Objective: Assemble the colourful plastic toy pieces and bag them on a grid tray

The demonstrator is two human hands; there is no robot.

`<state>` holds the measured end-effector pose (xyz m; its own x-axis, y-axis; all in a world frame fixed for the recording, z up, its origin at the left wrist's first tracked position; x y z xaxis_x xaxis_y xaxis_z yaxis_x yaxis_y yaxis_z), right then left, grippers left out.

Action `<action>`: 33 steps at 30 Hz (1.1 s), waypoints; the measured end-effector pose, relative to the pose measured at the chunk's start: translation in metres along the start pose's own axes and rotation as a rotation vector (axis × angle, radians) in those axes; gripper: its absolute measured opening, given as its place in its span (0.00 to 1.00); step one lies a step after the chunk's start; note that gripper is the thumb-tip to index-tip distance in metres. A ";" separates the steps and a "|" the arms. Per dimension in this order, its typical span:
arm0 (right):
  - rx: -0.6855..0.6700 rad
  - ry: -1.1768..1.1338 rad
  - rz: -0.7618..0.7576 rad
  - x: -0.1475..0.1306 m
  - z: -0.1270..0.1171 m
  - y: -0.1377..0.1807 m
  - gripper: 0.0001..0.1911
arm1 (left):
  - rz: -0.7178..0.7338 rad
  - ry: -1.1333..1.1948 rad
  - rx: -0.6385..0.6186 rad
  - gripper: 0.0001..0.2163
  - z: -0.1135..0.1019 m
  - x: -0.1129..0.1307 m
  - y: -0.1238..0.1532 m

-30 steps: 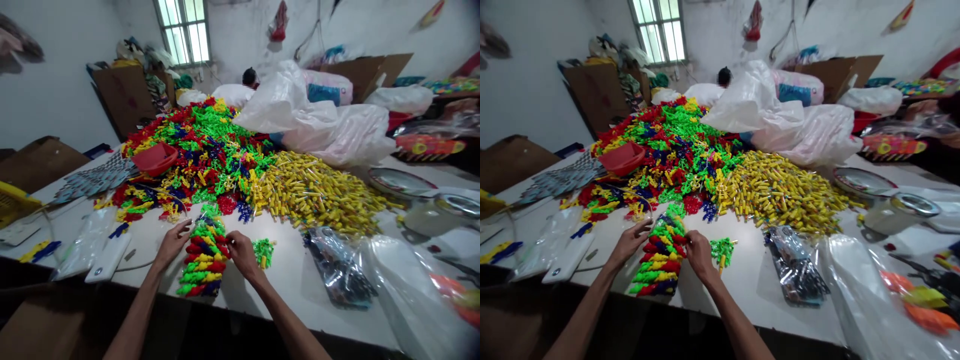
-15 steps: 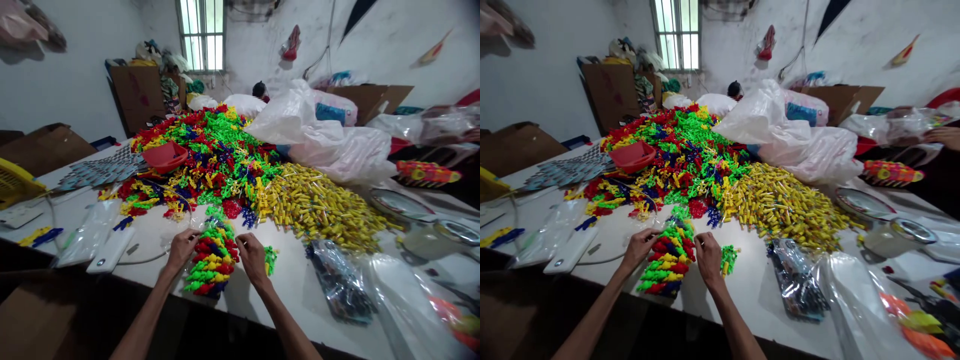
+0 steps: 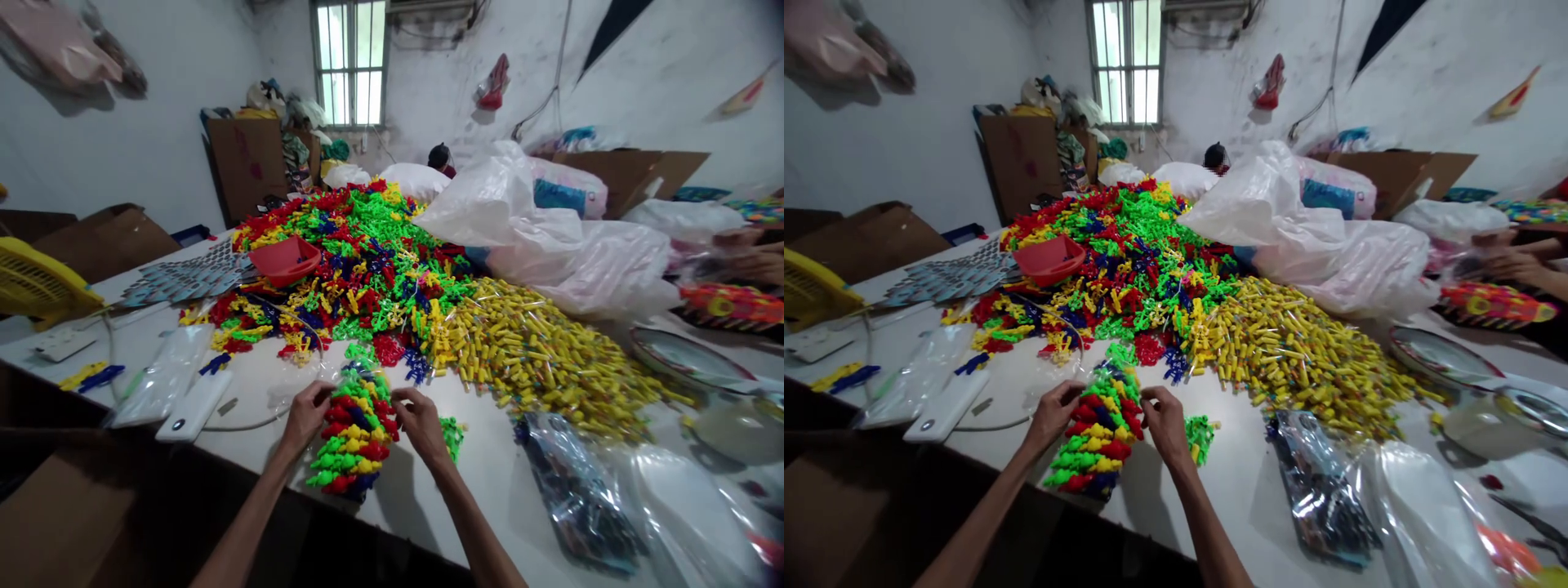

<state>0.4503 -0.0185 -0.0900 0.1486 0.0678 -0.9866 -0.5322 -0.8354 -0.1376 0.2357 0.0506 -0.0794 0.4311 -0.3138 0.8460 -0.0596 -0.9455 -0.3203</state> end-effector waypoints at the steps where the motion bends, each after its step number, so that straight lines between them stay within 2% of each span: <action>1: 0.013 -0.006 0.002 0.000 0.000 -0.001 0.10 | 0.027 -0.024 -0.030 0.09 0.000 0.001 -0.002; 3: 0.051 -0.033 0.036 0.001 -0.002 0.002 0.11 | 0.095 -0.110 -0.027 0.13 -0.004 0.002 -0.007; 6: 0.087 -0.042 0.053 0.002 -0.009 0.014 0.13 | 0.200 -0.344 0.051 0.25 -0.012 0.001 -0.026; 8: 0.102 0.019 -0.010 -0.002 -0.013 0.021 0.14 | 0.241 -0.463 -0.008 0.29 -0.007 0.000 -0.043; 10: 0.107 0.087 -0.071 -0.005 -0.017 0.026 0.14 | 0.254 -0.493 -0.102 0.24 0.004 0.000 -0.062; 12: 0.098 0.137 -0.115 -0.005 -0.019 0.028 0.13 | 0.264 -0.474 -0.125 0.14 0.013 0.006 -0.082; 14: 0.092 0.161 -0.159 -0.006 -0.022 0.031 0.13 | 0.274 -0.441 -0.072 0.09 0.021 0.016 -0.101; 18: 0.106 0.136 -0.230 -0.006 -0.030 0.039 0.13 | 0.286 -0.324 0.091 0.12 0.034 0.033 -0.122; 21: 0.131 0.112 -0.203 -0.002 -0.036 0.044 0.13 | 0.266 -0.230 0.122 0.16 0.040 0.033 -0.112; 23: 0.144 0.097 -0.138 0.003 -0.038 0.045 0.13 | 0.253 -0.181 0.048 0.17 0.041 0.029 -0.094; 25: 0.159 0.101 -0.075 0.007 -0.037 0.045 0.14 | 0.255 -0.135 -0.105 0.12 0.040 0.025 -0.071; 27: 0.176 0.117 -0.047 0.009 -0.032 0.046 0.15 | 0.236 -0.053 -0.314 0.10 0.038 0.023 -0.049; 29: 0.200 0.144 -0.061 0.007 -0.026 0.048 0.16 | 0.137 0.072 -0.494 0.12 0.037 0.020 -0.032; 30: 0.217 0.159 -0.086 0.005 -0.023 0.049 0.16 | 0.067 0.131 -0.534 0.13 0.036 0.018 -0.026; 31: 0.238 0.170 -0.128 0.002 -0.020 0.051 0.16 | -0.001 0.176 -0.537 0.14 0.036 0.015 -0.023; 33: 0.286 0.171 -0.253 -0.005 -0.016 0.056 0.14 | -0.081 0.201 -0.457 0.12 0.035 0.008 -0.020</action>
<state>0.4327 -0.0741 -0.0918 0.4276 0.1396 -0.8931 -0.6677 -0.6173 -0.4161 0.2722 0.0704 -0.0812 0.2711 -0.2059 0.9403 -0.4405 -0.8951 -0.0690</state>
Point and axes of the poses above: each hand's wrist, its own y-axis away from the middle knuckle, its own z-axis out of the palm, x = y × z, the point moved 6 cm from there along -y, towards the middle knuckle, and after that the axes turned 13 degrees about x, right-handed, at the moved point
